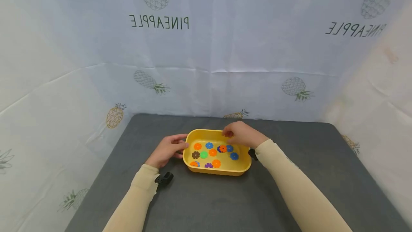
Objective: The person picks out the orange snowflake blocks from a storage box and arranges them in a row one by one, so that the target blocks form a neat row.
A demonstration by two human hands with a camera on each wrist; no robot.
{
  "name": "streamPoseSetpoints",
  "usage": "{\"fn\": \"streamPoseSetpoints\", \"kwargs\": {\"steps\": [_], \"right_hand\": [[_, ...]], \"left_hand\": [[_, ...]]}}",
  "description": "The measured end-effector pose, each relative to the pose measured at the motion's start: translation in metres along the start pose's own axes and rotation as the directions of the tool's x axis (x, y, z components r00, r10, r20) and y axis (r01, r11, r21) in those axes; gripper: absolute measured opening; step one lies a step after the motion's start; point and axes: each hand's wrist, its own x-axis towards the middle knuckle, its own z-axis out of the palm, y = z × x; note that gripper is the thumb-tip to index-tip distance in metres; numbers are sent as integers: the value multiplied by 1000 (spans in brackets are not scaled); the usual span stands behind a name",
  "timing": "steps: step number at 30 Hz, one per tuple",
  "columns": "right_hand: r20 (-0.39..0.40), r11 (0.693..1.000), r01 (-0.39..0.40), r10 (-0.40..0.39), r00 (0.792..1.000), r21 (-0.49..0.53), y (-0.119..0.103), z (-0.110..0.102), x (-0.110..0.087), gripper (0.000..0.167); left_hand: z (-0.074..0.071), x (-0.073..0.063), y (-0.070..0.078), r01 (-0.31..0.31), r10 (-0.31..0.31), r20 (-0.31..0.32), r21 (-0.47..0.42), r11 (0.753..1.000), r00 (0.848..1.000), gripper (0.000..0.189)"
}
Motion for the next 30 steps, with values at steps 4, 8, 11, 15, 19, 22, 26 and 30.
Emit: {"fn": "streamPoseSetpoints", "kwargs": {"steps": [4,8,11,15,19,22,26,30], "right_hand": [[59,997,12,-7,998,-71,-7,13,13,33],[89,988,32,-19,996,-150,-10,26,21,30],[99,983,22,-5,995,-180,-12,33,25,27],[92,977,10,10,996,-211,-15,40,28,18],[84,972,19,1,996,-235,-19,42,27,13],[79,969,25,-6,997,-245,-21,43,26,12],[72,967,33,-15,997,-254,-20,45,27,10],[64,967,29,-13,998,-253,-20,46,27,10]], "left_hand": [[0,1,0,-2,2,-2,-4,1000,1000,59],[0,2,1,8,-8,-10,-3,1000,1000,58],[-1,2,0,17,-17,-13,-4,1000,1000,58],[-2,2,0,20,-20,-11,-7,1000,1000,59],[-2,2,1,12,-12,-7,-4,1000,1000,59],[-1,3,1,10,-10,-8,-2,1000,1000,59],[-1,3,1,18,-18,-16,-3,1000,1000,58],[-1,3,1,20,-20,-23,-2,1000,1000,58]]}}
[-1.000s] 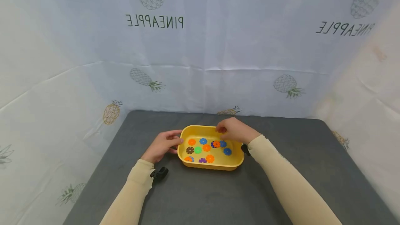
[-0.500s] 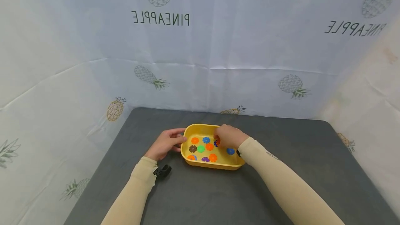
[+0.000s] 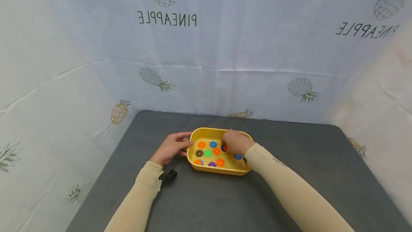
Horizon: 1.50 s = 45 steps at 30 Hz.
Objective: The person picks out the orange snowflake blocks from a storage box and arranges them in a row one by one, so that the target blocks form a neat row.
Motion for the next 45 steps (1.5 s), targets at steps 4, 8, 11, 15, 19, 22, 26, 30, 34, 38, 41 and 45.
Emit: {"fn": "streamPoseSetpoints", "kwargs": {"steps": [4,8,11,15,19,22,26,30,34,38,41,45], "right_hand": [[-3,1000,-13,13,1000,7,1,1,1,9],[-5,1000,-20,20,1000,1,1,1,2,10],[-7,1000,-18,18,1000,-6,0,1,2,12],[1,1000,-19,19,1000,-5,0,-2,1,13],[9,998,-46,46,999,33,0,-11,-5,14],[6,996,-48,48,999,75,0,-18,-10,19],[-7,992,-29,30,1000,119,2,-24,-16,25],[-36,981,-18,26,999,194,7,-28,-23,28],[-84,957,-13,39,996,290,16,-31,-34,30],[-137,937,-13,65,988,350,25,-34,-46,31],[-166,914,-24,99,981,406,32,-35,-56,33],[-187,870,-44,155,970,492,46,-31,-68,35]], "left_hand": [[0,1,-1,1,-1,0,-3,1000,1000,58],[0,1,-1,5,-5,5,-10,1000,1000,60],[0,1,-1,6,-6,5,-12,1000,1000,61],[0,1,-1,10,-10,2,-15,1000,1000,59],[1,2,-1,4,-4,5,-18,1000,1000,58],[1,2,-1,0,0,6,-19,1000,1000,59],[0,2,-2,3,-3,6,-21,1000,1000,59],[0,1,-3,8,-8,4,-16,1000,1000,59],[0,1,-3,8,-8,5,-7,1000,1000,61],[0,1,-4,9,-9,11,-7,1000,1000,61],[1,0,-4,12,-12,14,-10,1000,1000,60],[1,0,-4,14,-14,18,-12,1000,1000,61]]}}
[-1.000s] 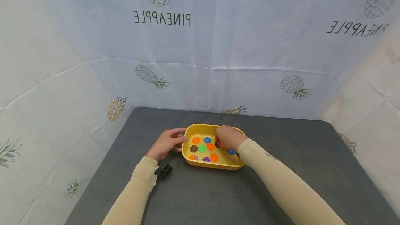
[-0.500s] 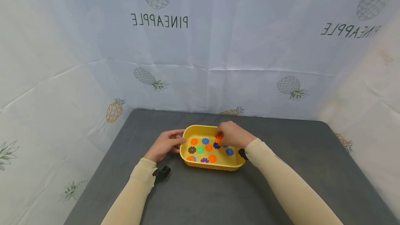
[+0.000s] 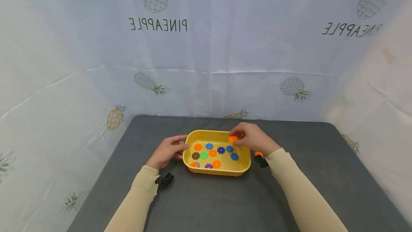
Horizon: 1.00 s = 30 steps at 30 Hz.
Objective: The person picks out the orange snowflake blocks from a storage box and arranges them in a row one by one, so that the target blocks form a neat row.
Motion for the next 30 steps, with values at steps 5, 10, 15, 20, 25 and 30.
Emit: {"fn": "streamPoseSetpoints", "kwargs": {"steps": [5,10,15,20,25,30], "right_hand": [[-49,1000,-3,4,999,26,20,-2,-10,36],[-93,999,-11,14,996,33,38,-4,-19,33],[-119,998,-28,35,992,55,56,-10,-31,34],[-146,997,-40,49,988,61,73,-17,-42,38],[-151,995,-77,87,985,68,89,-19,-50,40],[-160,992,-101,111,981,70,106,-18,-58,43]], "left_hand": [[1,0,-2,6,-6,8,-13,1000,1000,62],[2,0,-2,5,-5,18,-21,1000,1000,63],[2,2,-2,7,-7,27,-26,1000,1000,64],[2,3,-2,7,-7,21,-17,1000,1000,63],[0,2,-2,13,-12,22,-15,1000,1000,63],[-1,2,-1,9,-9,25,-16,1000,1000,64]]}}
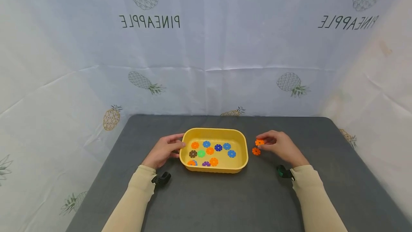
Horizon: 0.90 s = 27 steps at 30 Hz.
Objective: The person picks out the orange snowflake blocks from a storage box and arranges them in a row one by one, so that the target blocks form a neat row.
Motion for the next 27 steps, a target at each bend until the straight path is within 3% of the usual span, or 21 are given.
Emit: {"fn": "streamPoseSetpoints", "kwargs": {"steps": [7,15,27], "right_hand": [[-28,1000,-19,19,999,-15,16,-2,-4,41],[15,998,-67,67,998,-13,37,10,-11,40],[21,995,-96,96,995,-29,37,13,-5,39]], "left_hand": [[-3,1,3,-18,18,-14,5,1000,1000,65],[1,-2,-6,-5,5,-4,4,1000,1000,65],[0,0,-2,-6,6,-17,17,1000,1000,65]]}}
